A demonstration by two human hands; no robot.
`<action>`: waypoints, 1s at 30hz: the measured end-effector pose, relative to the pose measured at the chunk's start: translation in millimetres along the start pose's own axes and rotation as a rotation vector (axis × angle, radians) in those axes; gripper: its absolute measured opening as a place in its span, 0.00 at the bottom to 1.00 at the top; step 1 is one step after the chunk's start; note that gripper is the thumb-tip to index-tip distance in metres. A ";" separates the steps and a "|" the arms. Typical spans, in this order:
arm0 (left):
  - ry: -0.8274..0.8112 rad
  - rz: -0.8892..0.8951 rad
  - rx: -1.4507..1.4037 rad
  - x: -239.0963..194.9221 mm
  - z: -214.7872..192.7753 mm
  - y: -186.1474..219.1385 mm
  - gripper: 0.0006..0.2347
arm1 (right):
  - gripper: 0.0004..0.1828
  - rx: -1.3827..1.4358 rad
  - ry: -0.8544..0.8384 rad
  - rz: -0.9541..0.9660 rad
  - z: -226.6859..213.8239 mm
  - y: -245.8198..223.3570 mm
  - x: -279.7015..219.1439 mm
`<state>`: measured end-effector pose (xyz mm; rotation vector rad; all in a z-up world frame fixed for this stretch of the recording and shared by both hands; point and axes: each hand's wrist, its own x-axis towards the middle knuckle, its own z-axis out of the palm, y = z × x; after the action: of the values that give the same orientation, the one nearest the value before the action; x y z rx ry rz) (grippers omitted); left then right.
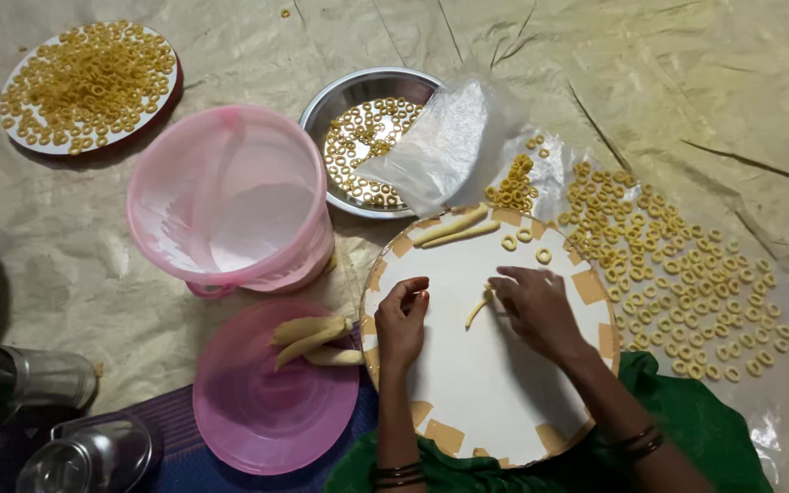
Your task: The person rolls small pieces of dough into thin ropes on a round board and then shapes them into rings by hand. The rings are placed on a plastic sheet beside the board. The person repeats this process continuously.
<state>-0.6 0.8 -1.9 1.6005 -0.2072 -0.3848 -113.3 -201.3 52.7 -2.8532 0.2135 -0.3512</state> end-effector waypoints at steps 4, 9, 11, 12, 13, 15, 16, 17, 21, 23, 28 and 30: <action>0.009 0.015 0.009 -0.4 0.1 0.5 0.11 | 0.14 0.006 0.005 0.081 10.4 -0.9 -0.2; 0.001 -0.008 0.041 -1.6 -0.8 3.5 0.11 | 0.23 0.288 0.097 0.420 2.9 22.5 10.7; 0.007 0.030 0.007 -2.3 -0.5 3.8 0.11 | 0.23 0.262 0.129 0.415 1.2 27.2 10.8; 0.007 0.011 0.014 -2.1 -0.3 3.9 0.11 | 0.22 0.214 0.165 0.361 1.9 26.8 10.1; 0.008 -0.007 0.020 -2.0 0.0 3.9 0.11 | 0.21 0.165 0.200 0.307 3.0 25.3 9.3; 0.009 -0.018 0.014 -1.0 0.8 3.5 0.11 | 0.16 0.112 0.124 0.136 9.0 17.2 8.8; 0.009 -0.013 0.003 -1.0 1.3 3.1 0.11 | 0.14 0.085 0.086 0.052 11.5 12.8 8.1; 0.008 -0.008 -0.007 -1.1 1.7 2.5 0.11 | 0.14 0.072 0.058 0.006 14.0 7.7 6.3; -0.002 0.016 0.040 -1.6 -0.1 1.1 0.11 | 0.10 -0.003 -0.018 -0.111 19.8 -9.9 2.8; -0.010 0.033 0.030 -2.7 -0.3 1.6 0.11 | 0.09 -0.011 -0.014 -0.120 18.8 -13.0 4.2; -0.161 0.031 0.052 -8.1 8.3 5.5 0.11 | 0.09 0.168 -0.058 -0.090 10.5 -12.6 10.8; -0.224 0.005 0.056 -10.3 8.7 7.2 0.11 | 0.08 0.254 -0.071 -0.092 5.7 -13.6 13.5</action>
<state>-12.6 -4.1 6.2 1.6109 -0.3961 -0.5585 -97.4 -189.3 54.0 -2.6234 0.0217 -0.2732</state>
